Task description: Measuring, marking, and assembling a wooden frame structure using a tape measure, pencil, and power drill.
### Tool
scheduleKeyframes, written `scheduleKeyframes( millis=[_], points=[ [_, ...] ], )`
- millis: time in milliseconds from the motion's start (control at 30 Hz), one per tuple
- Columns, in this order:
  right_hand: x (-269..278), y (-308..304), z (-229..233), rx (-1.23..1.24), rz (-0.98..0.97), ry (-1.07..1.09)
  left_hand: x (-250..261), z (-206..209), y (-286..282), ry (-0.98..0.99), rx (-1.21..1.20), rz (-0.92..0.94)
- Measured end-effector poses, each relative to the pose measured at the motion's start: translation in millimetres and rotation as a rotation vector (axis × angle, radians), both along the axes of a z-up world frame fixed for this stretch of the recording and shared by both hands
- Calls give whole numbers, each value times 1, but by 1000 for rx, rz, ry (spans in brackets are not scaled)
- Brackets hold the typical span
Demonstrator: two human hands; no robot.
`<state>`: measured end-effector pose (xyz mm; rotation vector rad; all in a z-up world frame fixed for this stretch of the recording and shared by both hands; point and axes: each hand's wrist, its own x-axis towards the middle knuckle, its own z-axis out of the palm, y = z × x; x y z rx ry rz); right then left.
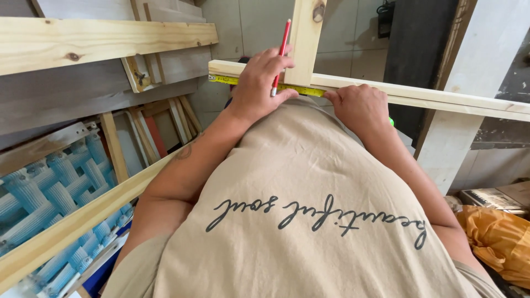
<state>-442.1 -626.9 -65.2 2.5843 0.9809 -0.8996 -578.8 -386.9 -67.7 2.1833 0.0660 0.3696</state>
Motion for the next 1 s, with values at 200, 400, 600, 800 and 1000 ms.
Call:
scheduleKeyframes(
  millis=[200, 400, 600, 800, 1000],
  points=[
    [-1, -6, -7, 33, 19, -26, 5, -15, -2, 80, 96, -30],
    [-1, -4, -4, 8, 25, -30, 11, -23, -10, 27, 41, -70],
    [-3, -2, -3, 8, 2, -10, 17, -19, -9, 39, -23, -121],
    [-2, 1, 4, -36, 8, -2, 2, -11, 9, -92, -385, -63],
    [-2, 5, 15, 52, -30, 12, -5, -13, 15, 117, -805, -109]
  ],
)
